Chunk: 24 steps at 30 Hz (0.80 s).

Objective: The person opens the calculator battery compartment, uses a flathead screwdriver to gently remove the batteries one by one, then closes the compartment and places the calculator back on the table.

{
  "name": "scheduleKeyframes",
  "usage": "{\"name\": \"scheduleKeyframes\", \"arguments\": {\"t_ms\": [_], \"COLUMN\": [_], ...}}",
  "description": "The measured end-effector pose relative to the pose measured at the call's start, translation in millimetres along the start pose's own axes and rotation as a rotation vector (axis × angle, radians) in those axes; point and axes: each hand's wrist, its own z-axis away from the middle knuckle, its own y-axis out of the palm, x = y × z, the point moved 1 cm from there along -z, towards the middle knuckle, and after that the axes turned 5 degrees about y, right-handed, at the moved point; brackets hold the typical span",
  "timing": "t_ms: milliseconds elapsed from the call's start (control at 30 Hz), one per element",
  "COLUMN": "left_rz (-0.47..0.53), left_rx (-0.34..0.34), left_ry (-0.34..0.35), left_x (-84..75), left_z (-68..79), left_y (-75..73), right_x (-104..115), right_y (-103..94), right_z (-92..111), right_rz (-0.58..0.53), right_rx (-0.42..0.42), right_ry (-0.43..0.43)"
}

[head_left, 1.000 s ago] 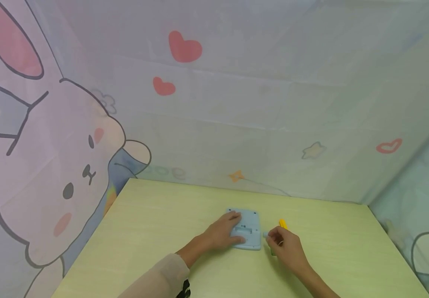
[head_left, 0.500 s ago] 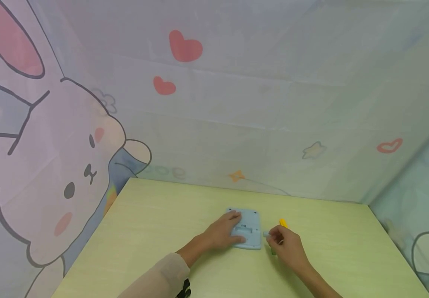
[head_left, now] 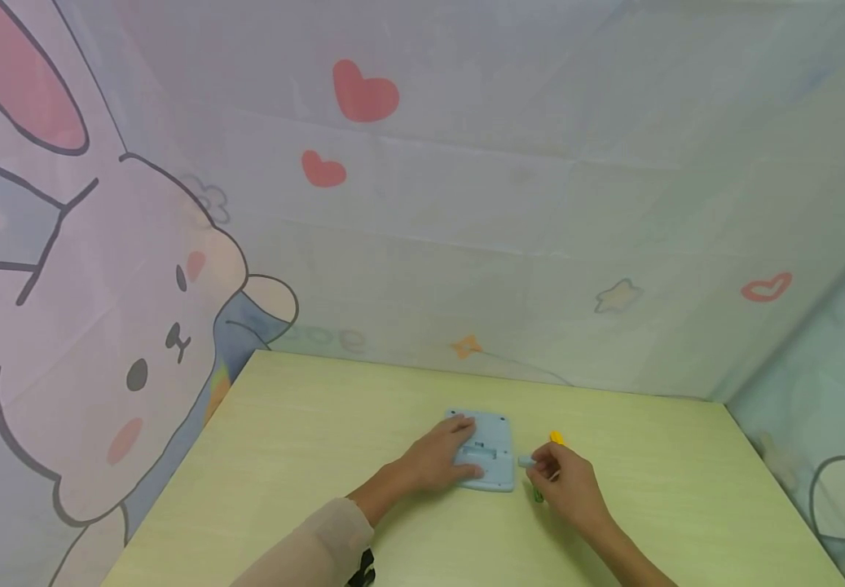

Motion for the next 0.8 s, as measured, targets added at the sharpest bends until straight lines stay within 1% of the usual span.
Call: {"name": "scheduleKeyframes", "arguments": {"t_ms": [433, 800], "left_rz": [0.009, -0.002], "left_rx": [-0.005, -0.004], "left_ry": [0.006, 0.001], "left_x": [0.6, 0.7], "left_z": [0.4, -0.5], "left_y": [0.0, 1.5], "right_x": [-1.0, -3.1], "right_y": [0.1, 1.2], "right_z": [0.1, 1.2], "right_rz": [0.011, 0.008], "right_rx": [-0.004, -0.006], "right_ry": [0.02, 0.009]}}
